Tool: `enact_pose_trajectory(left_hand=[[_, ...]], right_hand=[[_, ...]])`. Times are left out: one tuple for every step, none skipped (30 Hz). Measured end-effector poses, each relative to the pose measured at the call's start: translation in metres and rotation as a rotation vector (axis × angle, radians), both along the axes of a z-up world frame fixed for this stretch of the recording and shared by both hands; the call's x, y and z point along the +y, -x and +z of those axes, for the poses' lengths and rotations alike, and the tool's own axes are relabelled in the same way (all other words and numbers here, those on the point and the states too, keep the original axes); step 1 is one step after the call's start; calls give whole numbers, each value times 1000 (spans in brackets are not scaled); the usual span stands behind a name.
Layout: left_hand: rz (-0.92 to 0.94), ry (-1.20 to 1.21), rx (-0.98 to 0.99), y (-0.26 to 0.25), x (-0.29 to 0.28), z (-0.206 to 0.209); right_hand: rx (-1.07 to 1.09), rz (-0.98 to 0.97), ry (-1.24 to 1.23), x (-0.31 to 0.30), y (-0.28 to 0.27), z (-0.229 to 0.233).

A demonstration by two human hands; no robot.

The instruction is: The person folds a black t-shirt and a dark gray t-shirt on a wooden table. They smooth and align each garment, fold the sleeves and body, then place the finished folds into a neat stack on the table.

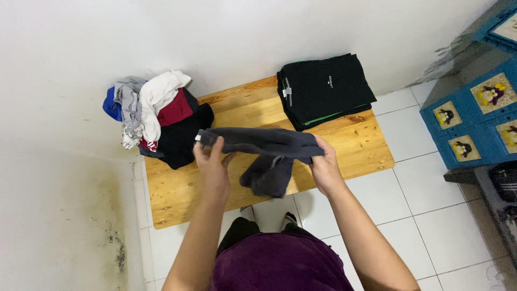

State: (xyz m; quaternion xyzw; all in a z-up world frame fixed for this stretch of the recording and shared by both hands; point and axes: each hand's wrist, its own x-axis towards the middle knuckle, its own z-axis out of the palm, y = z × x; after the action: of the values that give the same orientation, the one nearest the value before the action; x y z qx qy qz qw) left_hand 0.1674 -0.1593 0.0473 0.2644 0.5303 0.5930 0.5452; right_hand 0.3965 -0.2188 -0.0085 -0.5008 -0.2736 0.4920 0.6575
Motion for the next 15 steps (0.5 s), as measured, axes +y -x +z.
enact_pose_trajectory(left_hand=[[0,3,0,-1,-4,-14],[99,-130,271,-2,-6,-28],[198,-264,542,-3,-8,-41],[199,-264,542,-7,-18,-12],[18,-423,673,-11,-27,18],[-169,-581,799,-16,-36,47],[-169,-580,800,-17,-35,39],[-428,-567,799,-18,-35,30],[-687,-549,788,-19,-36,21],[-682,-540,789,-17,-33,12],[-703,-458,729,-16,-31,3],[-721,-383,669,-16,-26,-5],[-716,-381,670,-13,-24,-9],[-734,-347,665,-12,-24,-14],[-752,-314,659,-11,-24,-18]], right_hand=[[0,0,3,0,2,8],[-56,28,-18,2,5,15],[-112,57,-40,4,8,23],[-112,58,-40,4,11,27],[-174,87,-52,4,15,30],[-236,115,-63,3,19,33],[-236,115,-62,6,25,41],[-253,144,-82,6,30,50],[-270,174,-102,7,36,58],[-268,182,-98,6,36,39],[-263,192,-101,5,35,21],[-261,200,-110,7,33,3],[-261,205,-111,8,35,13],[-231,180,-129,7,35,23],[-202,155,-147,5,35,33]])
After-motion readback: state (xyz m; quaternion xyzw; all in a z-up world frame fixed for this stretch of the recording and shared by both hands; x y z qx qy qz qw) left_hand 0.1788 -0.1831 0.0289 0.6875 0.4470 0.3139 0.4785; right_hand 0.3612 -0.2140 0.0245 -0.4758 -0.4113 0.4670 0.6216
